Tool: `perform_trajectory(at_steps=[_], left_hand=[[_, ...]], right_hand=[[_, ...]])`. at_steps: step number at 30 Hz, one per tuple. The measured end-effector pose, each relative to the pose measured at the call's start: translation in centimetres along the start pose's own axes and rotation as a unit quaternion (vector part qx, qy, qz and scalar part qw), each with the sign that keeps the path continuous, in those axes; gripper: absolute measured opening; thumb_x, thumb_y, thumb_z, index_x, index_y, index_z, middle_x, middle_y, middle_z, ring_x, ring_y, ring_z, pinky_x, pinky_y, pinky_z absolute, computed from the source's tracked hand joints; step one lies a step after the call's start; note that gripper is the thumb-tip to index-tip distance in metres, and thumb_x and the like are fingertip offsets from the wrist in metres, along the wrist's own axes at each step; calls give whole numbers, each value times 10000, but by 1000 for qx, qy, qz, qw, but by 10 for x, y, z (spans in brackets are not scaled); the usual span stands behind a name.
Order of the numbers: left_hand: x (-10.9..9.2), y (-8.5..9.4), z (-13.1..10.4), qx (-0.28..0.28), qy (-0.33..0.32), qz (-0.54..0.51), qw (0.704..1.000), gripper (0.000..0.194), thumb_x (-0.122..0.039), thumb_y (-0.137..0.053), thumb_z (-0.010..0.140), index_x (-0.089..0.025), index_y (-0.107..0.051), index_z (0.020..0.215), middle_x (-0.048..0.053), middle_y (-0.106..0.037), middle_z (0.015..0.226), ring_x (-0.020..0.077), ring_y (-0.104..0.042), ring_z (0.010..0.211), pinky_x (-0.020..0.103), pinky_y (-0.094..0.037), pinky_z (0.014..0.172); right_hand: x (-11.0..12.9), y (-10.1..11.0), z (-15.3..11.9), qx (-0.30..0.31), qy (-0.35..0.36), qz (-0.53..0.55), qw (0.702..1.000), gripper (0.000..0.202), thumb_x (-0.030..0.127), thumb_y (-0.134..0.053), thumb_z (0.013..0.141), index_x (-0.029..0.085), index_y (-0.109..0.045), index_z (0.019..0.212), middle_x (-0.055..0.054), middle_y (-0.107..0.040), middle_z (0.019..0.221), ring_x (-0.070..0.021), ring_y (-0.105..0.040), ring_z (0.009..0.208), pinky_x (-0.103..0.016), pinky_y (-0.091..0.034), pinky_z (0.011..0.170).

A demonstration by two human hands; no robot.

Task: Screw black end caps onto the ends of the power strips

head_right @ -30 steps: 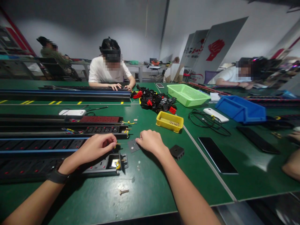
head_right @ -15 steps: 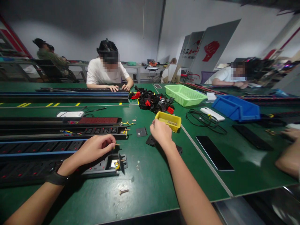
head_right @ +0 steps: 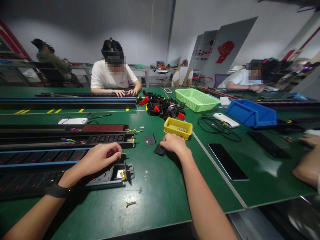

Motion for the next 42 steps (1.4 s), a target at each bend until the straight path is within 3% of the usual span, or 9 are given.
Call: perform_trajectory(at_steps=[3, 7, 12, 17, 20, 26, 34, 42], left_hand=[[0, 0, 0, -2, -1, 3, 1000, 216, -402, -542, 949, -258, -702, 964, -24, -729, 810, 169, -659, 714, 251, -343, 598], [0, 0, -1, -2, -1, -4, 1000, 210, -395, -546, 950, -256, -703, 962, -24, -727, 800, 166, -659, 715, 249, -354, 603], [-2, 2, -2, 0, -3, -17, 1000, 218, -395, -545, 956, -247, -703, 972, -16, -737, 825, 168, -666, 729, 249, -378, 628], [-3, 1, -2, 2, -6, -16, 1000, 205, -380, -543, 961, -245, -697, 967, -15, -732, 827, 173, -661, 746, 249, -370, 633], [-2, 0, -2, 1, -11, -15, 1000, 226, -388, -522, 979, -244, -696, 970, -9, -731, 835, 178, -656, 756, 250, -372, 638], [-2, 0, -2, 1, -12, -22, 1000, 219, -386, -526, 980, -242, -692, 976, 1, -745, 883, 184, -664, 780, 250, -389, 648], [-2, 0, -3, -5, -20, -19, 1000, 220, -391, -532, 981, -247, -695, 1015, 9, -755, 910, 197, -685, 829, 253, -411, 667], [-2, 0, -3, -6, -32, -19, 999, 245, -384, -522, 992, -241, -721, 1002, 17, -755, 961, 194, -675, 841, 264, -426, 695]], right_hand=[[9, 1, -1, 7, 41, 47, 998, 202, 292, -602, 851, 170, -727, 750, -48, -695, 743, -180, -623, 685, -265, -380, 609], [29, 4, -5, 20, 153, 161, 975, 272, 305, -561, 875, 159, -655, 666, 4, -613, 650, -141, -546, 622, -252, -327, 570], [46, 6, -11, -40, 192, 210, 958, 269, 322, -532, 943, 152, -670, 787, -15, -659, 746, -147, -573, 692, -247, -340, 619], [68, 1, -19, -97, 228, 161, 955, 242, 336, -535, 1002, 177, -665, 874, -36, -675, 897, -156, -589, 807, -241, -363, 705], [82, -1, -28, -123, 238, 149, 952, 234, 343, -511, 1035, 200, -657, 921, -34, -677, 969, -162, -606, 885, -246, -372, 769], [101, -12, -36, -108, 236, 178, 949, 207, 292, -483, 1059, 191, -631, 956, -36, -712, 926, -168, -635, 862, -257, -364, 753], [107, -17, -38, -114, 269, 161, 943, 212, 275, -508, 1049, 170, -669, 959, -56, -725, 948, -173, -641, 889, -266, -397, 787], [106, -7, -45, -82, 247, 106, 960, 289, 248, -555, 916, 225, -780, 1095, -42, -778, 932, -192, -688, 846, -263, -449, 766]])
Point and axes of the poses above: each hand's wrist, its own z-axis towards the middle knuckle, its own y-axis out of the back of the hand, x = y × z, the point moved 6 cm from there along z, towards the middle knuckle
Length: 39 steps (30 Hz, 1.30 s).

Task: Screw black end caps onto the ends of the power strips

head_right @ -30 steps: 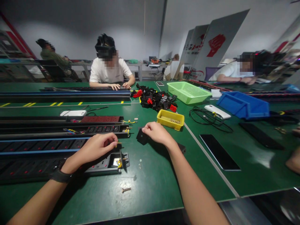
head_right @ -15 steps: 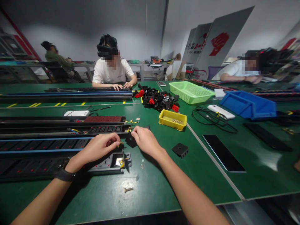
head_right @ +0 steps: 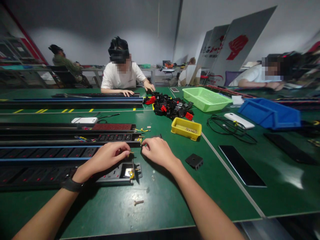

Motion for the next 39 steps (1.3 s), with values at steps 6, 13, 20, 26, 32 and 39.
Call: perform_trajectory(at_steps=[6, 13, 20, 26, 32, 39], left_hand=[[-1, 0, 0, -1, -17, 4, 1000, 234, -371, -525, 1002, -237, -715, 990, 25, -742, 979, 197, -664, 878, 270, -426, 722], [0, 0, 1, -3, -15, 8, 1000, 185, -351, -555, 998, -241, -704, 988, 6, -730, 978, 184, -651, 856, 265, -405, 712], [0, 0, 0, -5, -17, 11, 1000, 174, -330, -557, 993, -239, -705, 1002, 18, -736, 995, 187, -654, 848, 263, -410, 715], [-1, 0, 0, -5, -15, 14, 1000, 156, -324, -570, 995, -236, -700, 996, 11, -731, 977, 186, -651, 863, 255, -402, 716], [0, -1, -1, -11, -10, 16, 1000, 131, -317, -593, 990, -241, -700, 985, -6, -732, 947, 175, -646, 833, 248, -388, 701], [3, -1, -2, -15, 1, -13, 1000, 137, -331, -616, 976, -233, -710, 956, -13, -751, 904, 160, -650, 775, 233, -371, 657]], right_hand=[[-3, -1, 1, 2, -10, 71, 997, 300, 146, -553, 813, 188, -801, 977, -21, -749, 759, -149, -641, 668, -236, -413, 646], [-3, -7, 2, -40, -21, 213, 976, 205, 108, -584, 751, 168, -719, 894, 6, -704, 722, -120, -613, 623, -211, -420, 599], [0, -27, 2, 5, -46, 258, 965, 279, 105, -599, 723, 156, -711, 973, 5, -713, 710, -129, -642, 640, -206, -440, 600], [6, -31, 2, 18, -27, 270, 962, 294, 151, -571, 754, 142, -794, 944, -15, -715, 723, -129, -594, 638, -224, -396, 590], [7, -39, 2, 20, -81, 365, 927, 291, 122, -576, 708, 104, -774, 920, -30, -701, 725, -123, -586, 630, -220, -413, 584], [14, -47, 1, 34, -85, 439, 894, 256, 118, -654, 694, 112, -698, 946, -21, -688, 793, -92, -573, 618, -211, -435, 580]])
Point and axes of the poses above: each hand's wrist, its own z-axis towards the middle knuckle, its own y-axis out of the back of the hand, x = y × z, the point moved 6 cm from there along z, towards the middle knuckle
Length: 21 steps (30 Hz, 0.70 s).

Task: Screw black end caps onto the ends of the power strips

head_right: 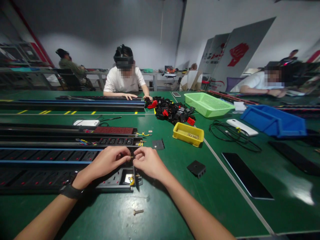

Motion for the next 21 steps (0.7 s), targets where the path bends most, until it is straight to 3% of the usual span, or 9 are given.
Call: perform_trajectory(at_steps=[7, 11, 16, 21], left_hand=[[2, 1, 2, -5, 28, -2, 1000, 163, -355, -634, 956, -208, -695, 920, -8, -736, 809, 156, -637, 705, 230, -348, 611], [0, 2, 2, -9, 25, 11, 1000, 170, -341, -628, 954, -199, -707, 907, 1, -738, 806, 150, -627, 682, 230, -346, 609], [-1, 3, 1, -3, 22, -14, 1000, 164, -296, -612, 939, -205, -745, 906, -4, -747, 784, 138, -638, 658, 223, -360, 608], [1, 3, 1, 7, 34, -34, 999, 178, -287, -611, 921, -213, -772, 917, -10, -750, 752, 138, -661, 652, 218, -380, 609]], right_hand=[[-3, 2, 0, 45, -14, 82, 996, 315, 187, -784, 678, 142, -666, 966, 8, -676, 781, -112, -629, 679, -230, -497, 641], [-5, 1, 1, 61, -28, 130, 989, 244, 244, -774, 719, 145, -691, 926, -21, -721, 778, -139, -681, 721, -256, -546, 696], [-10, -3, 4, 23, -56, 186, 981, 168, 214, -738, 738, 152, -698, 889, -44, -749, 805, -151, -722, 749, -260, -577, 709], [-13, -3, 4, 7, -51, 126, 991, 239, 105, -644, 768, 152, -677, 1000, -5, -722, 693, -132, -675, 642, -234, -540, 639]])
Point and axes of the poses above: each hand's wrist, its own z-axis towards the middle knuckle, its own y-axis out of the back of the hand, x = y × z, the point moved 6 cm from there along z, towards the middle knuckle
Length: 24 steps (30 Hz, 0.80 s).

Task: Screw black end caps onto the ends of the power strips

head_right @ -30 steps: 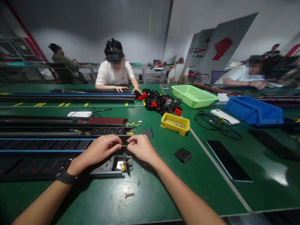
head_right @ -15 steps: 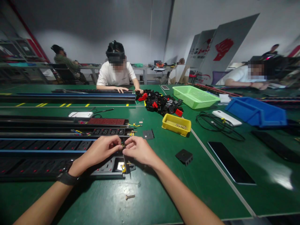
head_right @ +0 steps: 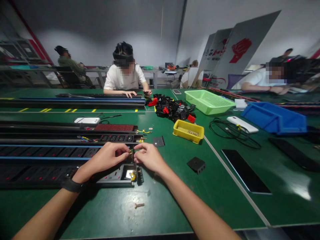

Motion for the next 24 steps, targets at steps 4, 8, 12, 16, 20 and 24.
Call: perform_trajectory(at_steps=[4, 8, 12, 16, 20, 24], left_hand=[[1, 1, 0, -3, -1, -4, 1000, 179, -292, -611, 925, -223, -775, 915, -13, -766, 789, 141, -682, 689, 214, -402, 628], [2, 0, 0, -5, -1, -1, 1000, 189, -315, -603, 937, -219, -766, 923, 1, -778, 832, 154, -696, 726, 215, -413, 624], [2, -1, 0, -5, 3, -9, 1000, 186, -329, -604, 936, -212, -749, 923, 12, -778, 825, 167, -709, 746, 217, -432, 629], [2, 0, -1, -12, 9, -22, 1000, 176, -328, -611, 927, -207, -738, 920, 22, -783, 834, 176, -722, 761, 223, -456, 644], [3, 0, -1, -7, 3, -38, 999, 173, -309, -605, 917, -196, -736, 912, 32, -782, 830, 176, -722, 748, 225, -467, 643], [4, -1, -1, -2, -5, -58, 998, 156, -242, -582, 886, -186, -723, 921, 30, -771, 809, 164, -712, 715, 220, -466, 631]], right_hand=[[-1, -1, -1, 25, -5, -32, 999, 310, 86, -607, 781, 128, -690, 1077, -1, -718, 672, -128, -645, 598, -226, -507, 600], [1, -2, -4, 34, -19, -13, 999, 364, 92, -586, 789, 122, -699, 1134, -14, -743, 730, -124, -654, 614, -226, -516, 615], [5, -4, -6, 40, -26, 0, 999, 407, 101, -605, 783, 121, -699, 1179, -45, -777, 815, -159, -720, 759, -249, -555, 695], [4, -5, -5, 41, -13, -10, 999, 410, 91, -580, 790, 125, -705, 1179, -37, -775, 801, -151, -714, 730, -251, -553, 681], [1, -4, -2, 46, 6, -19, 999, 379, 97, -588, 788, 149, -714, 1142, -29, -771, 789, -147, -703, 703, -248, -544, 656], [-1, -3, -1, 48, 15, -23, 998, 371, 102, -602, 773, 154, -709, 1124, -35, -774, 797, -154, -705, 705, -253, -542, 659]])
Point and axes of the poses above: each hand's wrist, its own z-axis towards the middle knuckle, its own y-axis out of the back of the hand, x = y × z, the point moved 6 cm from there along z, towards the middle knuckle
